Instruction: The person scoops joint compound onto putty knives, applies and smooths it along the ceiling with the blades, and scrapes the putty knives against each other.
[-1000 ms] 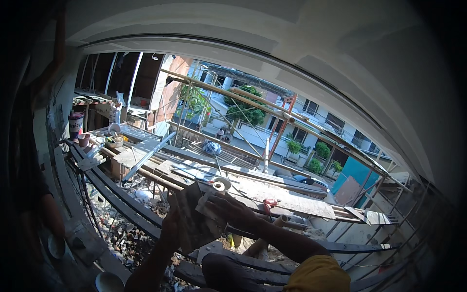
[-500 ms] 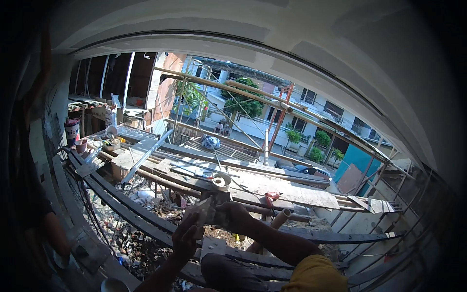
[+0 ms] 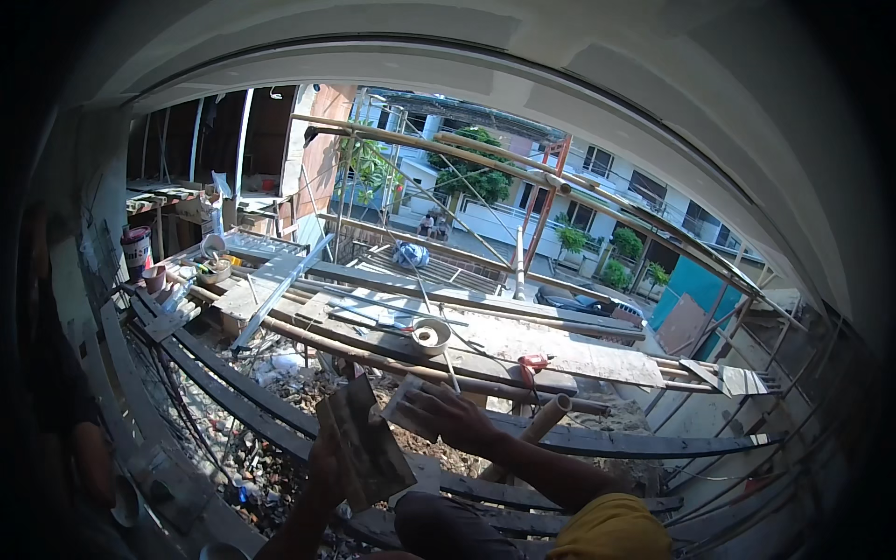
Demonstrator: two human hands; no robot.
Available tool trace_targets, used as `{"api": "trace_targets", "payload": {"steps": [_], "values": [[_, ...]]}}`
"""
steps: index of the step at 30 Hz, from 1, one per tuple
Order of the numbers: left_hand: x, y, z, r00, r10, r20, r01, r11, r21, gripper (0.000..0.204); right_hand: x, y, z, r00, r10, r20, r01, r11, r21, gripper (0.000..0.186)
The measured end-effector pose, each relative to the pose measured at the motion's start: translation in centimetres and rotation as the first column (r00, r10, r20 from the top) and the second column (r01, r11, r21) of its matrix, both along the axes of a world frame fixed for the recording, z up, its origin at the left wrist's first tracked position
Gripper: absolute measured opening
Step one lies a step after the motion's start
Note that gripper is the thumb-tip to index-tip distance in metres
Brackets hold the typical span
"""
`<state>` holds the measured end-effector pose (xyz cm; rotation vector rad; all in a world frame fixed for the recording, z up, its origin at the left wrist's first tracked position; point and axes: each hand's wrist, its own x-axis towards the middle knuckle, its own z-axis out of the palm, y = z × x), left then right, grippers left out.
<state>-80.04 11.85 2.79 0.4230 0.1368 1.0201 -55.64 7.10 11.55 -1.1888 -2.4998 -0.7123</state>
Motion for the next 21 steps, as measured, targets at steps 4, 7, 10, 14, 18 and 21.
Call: {"api": "trace_targets", "payload": {"steps": [4, 7, 10, 14, 18, 21], "values": [[-0.5, 1.8, -2.6, 0.933, 0.319, -0.167, -0.281, 0.935, 0.217, 0.037, 1.4, 1.3, -0.6, 0.898, -0.119, -0.425, 0.103, 0.993, -0.061, 0.041], [0.7, -0.1, -2.9, 0.181, 0.919, -0.350, -0.432, 0.394, 0.811, 0.058, 0.2, 2.0, -2.7, 0.239, -0.513, -0.824, -0.134, 0.823, -0.551, 0.010], [1.3, -1.0, -4.3, 0.109, 0.993, -0.043, -0.150, 0.059, 0.987, 0.045, -2.3, 3.4, -4.9, -0.366, -0.850, -0.378, -0.765, 0.506, -0.399, 0.013], [1.3, 0.9, -4.6, 0.322, 0.941, 0.104, -0.192, -0.043, 0.980, 0.032, -2.1, 4.4, -3.0, -0.245, -0.916, -0.319, -0.938, 0.307, -0.162, 0.014], [-1.6, 2.0, -4.8, 0.156, 0.980, -0.127, 0.127, 0.108, 0.986, 0.027, -0.1, 7.0, 0.2, -0.287, -0.820, -0.496, -0.938, 0.345, -0.028, 0.013], [-3.3, 2.5, -5.0, 0.066, 0.980, -0.188, -0.046, 0.191, 0.980, 0.029, 0.4, 8.8, 4.6, -0.392, -0.697, -0.601, -0.858, 0.512, -0.035, 0.020]]}}
